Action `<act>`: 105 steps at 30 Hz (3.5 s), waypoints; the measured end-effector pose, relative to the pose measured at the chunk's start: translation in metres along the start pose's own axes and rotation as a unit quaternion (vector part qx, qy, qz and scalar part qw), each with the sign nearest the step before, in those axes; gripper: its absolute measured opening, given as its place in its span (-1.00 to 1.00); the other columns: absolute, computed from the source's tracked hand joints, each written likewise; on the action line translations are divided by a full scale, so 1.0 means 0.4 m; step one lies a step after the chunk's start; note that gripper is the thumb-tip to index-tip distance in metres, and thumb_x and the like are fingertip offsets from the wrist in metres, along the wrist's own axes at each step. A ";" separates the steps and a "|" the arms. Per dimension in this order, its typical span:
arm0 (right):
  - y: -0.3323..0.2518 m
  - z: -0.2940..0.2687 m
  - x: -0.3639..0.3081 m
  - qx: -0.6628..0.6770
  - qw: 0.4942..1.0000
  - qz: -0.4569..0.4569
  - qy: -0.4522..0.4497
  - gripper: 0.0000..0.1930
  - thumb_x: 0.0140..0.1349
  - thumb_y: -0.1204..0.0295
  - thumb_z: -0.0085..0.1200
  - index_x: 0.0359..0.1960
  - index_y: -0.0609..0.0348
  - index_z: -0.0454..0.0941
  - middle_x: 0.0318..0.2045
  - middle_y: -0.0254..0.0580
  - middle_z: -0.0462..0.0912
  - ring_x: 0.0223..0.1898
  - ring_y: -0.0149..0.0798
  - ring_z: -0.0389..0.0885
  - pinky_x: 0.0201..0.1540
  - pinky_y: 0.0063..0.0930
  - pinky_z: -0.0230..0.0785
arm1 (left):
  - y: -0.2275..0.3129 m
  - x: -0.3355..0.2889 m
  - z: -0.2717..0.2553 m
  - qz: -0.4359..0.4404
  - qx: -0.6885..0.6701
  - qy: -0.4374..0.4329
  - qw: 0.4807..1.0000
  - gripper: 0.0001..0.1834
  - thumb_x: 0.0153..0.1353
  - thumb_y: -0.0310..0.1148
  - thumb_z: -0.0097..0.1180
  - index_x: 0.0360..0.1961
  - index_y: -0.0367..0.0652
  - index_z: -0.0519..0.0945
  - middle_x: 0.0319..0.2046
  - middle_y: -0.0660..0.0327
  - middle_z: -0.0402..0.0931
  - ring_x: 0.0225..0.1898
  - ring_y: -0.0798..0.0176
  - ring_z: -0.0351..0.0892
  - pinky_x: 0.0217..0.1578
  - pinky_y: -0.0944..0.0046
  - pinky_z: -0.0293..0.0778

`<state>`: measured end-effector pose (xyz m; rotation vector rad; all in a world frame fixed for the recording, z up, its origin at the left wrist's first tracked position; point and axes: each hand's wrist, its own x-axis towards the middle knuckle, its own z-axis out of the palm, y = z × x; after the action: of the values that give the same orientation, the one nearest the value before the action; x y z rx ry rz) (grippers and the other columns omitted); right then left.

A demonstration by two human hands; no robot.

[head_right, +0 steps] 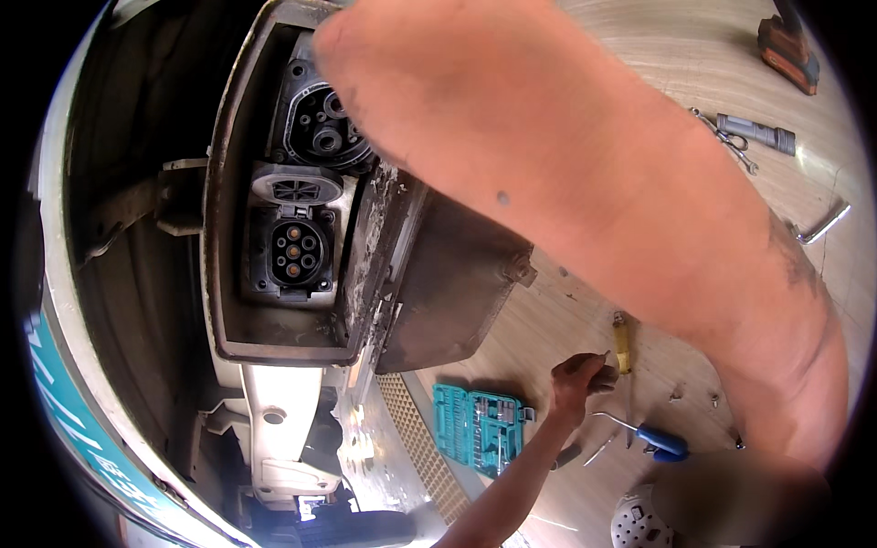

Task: The person uses a screwdriver and a socket wrench to disassemble components of an electric vehicle's charging port by removing screws and fasteners.

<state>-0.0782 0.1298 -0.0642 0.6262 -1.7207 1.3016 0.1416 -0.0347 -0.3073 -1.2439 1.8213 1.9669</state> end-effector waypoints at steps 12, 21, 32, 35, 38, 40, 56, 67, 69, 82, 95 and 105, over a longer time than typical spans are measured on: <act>-0.039 0.069 -0.001 -0.141 0.990 0.017 -0.023 -0.81 -0.06 0.57 0.24 -0.55 0.20 0.41 -0.57 -0.13 0.57 -0.55 -0.05 0.59 -0.49 -0.27 0.45 | -0.053 -0.012 -0.006 -0.011 -0.009 -0.042 0.999 -0.70 0.27 -0.35 0.10 -0.12 -0.40 0.56 -0.32 0.02 0.64 -0.36 0.16 0.69 -0.30 0.25 0.64; -0.036 0.033 0.024 -0.094 0.994 -0.001 -0.051 -0.85 -0.13 0.59 0.22 -0.49 0.28 0.49 -0.53 -0.01 0.60 -0.47 0.01 0.64 -0.44 -0.23 0.48 | 0.031 -0.076 0.033 0.064 -0.036 -0.053 0.996 -0.73 0.28 -0.41 0.05 -0.11 -0.42 0.54 -0.33 -0.05 0.63 -0.36 0.08 0.67 -0.26 0.18 0.64; -0.040 -0.082 0.108 -0.031 0.968 0.027 -0.246 -0.88 0.05 0.51 0.04 -0.51 0.30 0.58 -0.49 0.09 0.65 -0.39 0.01 0.69 -0.37 -0.15 0.54 | 0.229 -0.242 0.101 0.257 -0.068 -0.010 0.964 -0.74 0.22 -0.43 0.09 -0.14 -0.41 0.49 -0.30 -0.09 0.63 -0.42 0.06 0.69 -0.38 0.17 0.67; -0.035 -0.074 0.125 -0.042 0.961 0.062 -0.268 -0.86 0.06 0.50 0.03 -0.52 0.32 0.61 -0.50 0.10 0.66 -0.39 0.04 0.69 -0.36 -0.12 0.54 | 0.278 -0.278 0.131 0.324 -0.093 -0.039 0.941 -0.81 0.22 -0.45 0.07 -0.22 -0.37 0.49 -0.22 -0.11 0.62 -0.42 0.14 0.70 -0.34 0.21 0.70; -0.038 -0.089 0.135 -0.021 0.965 0.014 -0.263 -0.84 0.08 0.49 0.03 -0.51 0.31 0.62 -0.49 0.11 0.66 -0.40 0.05 0.69 -0.36 -0.13 0.54 | 0.297 -0.296 0.148 0.313 -0.124 -0.067 0.939 -0.82 0.23 -0.45 0.06 -0.21 -0.37 0.50 -0.22 -0.10 0.62 -0.41 0.15 0.70 -0.33 0.21 0.70; -0.032 -0.099 0.135 -0.013 0.965 -0.003 -0.263 -0.83 0.09 0.47 0.03 -0.50 0.30 0.63 -0.48 0.11 0.67 -0.40 0.05 0.69 -0.36 -0.14 0.55 | 0.293 -0.294 0.168 0.285 -0.142 -0.070 0.945 -0.82 0.23 -0.44 0.08 -0.21 -0.34 0.50 -0.22 -0.08 0.62 -0.42 0.17 0.69 -0.34 0.24 0.68; -0.014 -0.076 0.079 -0.098 0.987 -0.015 -0.129 -0.84 0.13 0.41 0.09 -0.35 0.24 0.61 -0.38 0.00 0.67 -0.31 0.05 0.69 -0.27 -0.10 0.54 | 0.507 -0.383 0.199 0.513 -0.027 0.037 0.857 -0.68 0.31 -0.52 0.06 0.06 -0.44 0.46 -0.41 0.22 0.55 -0.45 0.35 0.60 -0.43 0.35 0.56; -0.022 -0.084 0.132 -0.024 0.950 0.035 -0.308 -0.82 0.12 0.44 0.02 -0.41 0.27 0.65 -0.33 0.11 0.69 -0.24 0.05 0.70 -0.25 -0.16 0.57 | 0.751 -0.404 0.239 0.498 0.605 0.317 0.535 -0.27 0.07 -0.38 0.01 0.29 -0.48 0.21 -0.33 -0.25 0.59 -0.18 -0.30 0.57 -0.08 -0.07 0.44; -0.022 -0.080 0.129 -0.038 0.952 0.034 -0.302 -0.82 0.12 0.44 0.02 -0.41 0.27 0.65 -0.34 0.12 0.68 -0.25 0.05 0.70 -0.25 -0.16 0.57 | 0.773 -0.389 0.226 0.481 0.631 0.323 0.516 -0.25 0.07 -0.36 0.02 0.30 -0.45 0.20 -0.30 -0.26 0.59 -0.16 -0.28 0.58 -0.06 -0.05 0.44; -0.031 -0.079 0.120 -0.081 0.967 0.002 -0.241 -0.83 0.08 0.43 0.11 -0.36 0.25 0.66 -0.28 0.09 0.68 -0.19 0.01 0.69 -0.19 -0.20 0.57 | 0.832 -0.387 0.191 0.490 0.639 0.325 0.496 -0.25 0.04 -0.31 0.05 0.35 -0.11 0.30 -0.22 -0.26 0.59 -0.15 -0.16 0.63 -0.05 0.04 0.48; -0.038 -0.065 0.153 -0.045 0.936 0.088 -0.338 -0.81 0.02 0.37 0.21 -0.44 0.28 0.65 -0.36 0.03 0.69 -0.21 0.00 0.68 -0.17 -0.21 0.56 | 0.858 -0.402 0.194 0.430 0.606 0.281 0.608 -0.30 0.06 -0.36 0.12 0.31 -0.16 0.36 -0.19 -0.25 0.60 -0.04 -0.20 0.59 0.06 0.05 0.45; 0.001 -0.053 0.113 -0.130 0.949 0.116 -0.261 -0.77 0.09 0.36 0.14 -0.37 0.32 0.64 -0.36 0.12 0.68 -0.28 0.06 0.68 -0.22 -0.16 0.55 | 0.854 -0.391 0.218 0.436 0.575 0.240 0.649 -0.27 0.04 -0.38 0.09 0.32 -0.21 0.33 -0.36 -0.10 0.64 -0.31 0.07 0.66 -0.19 0.17 0.53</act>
<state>-0.0942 0.1547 -0.0238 0.6668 -2.4163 1.0910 -0.0161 0.0258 0.0396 -0.3802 3.3905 0.0584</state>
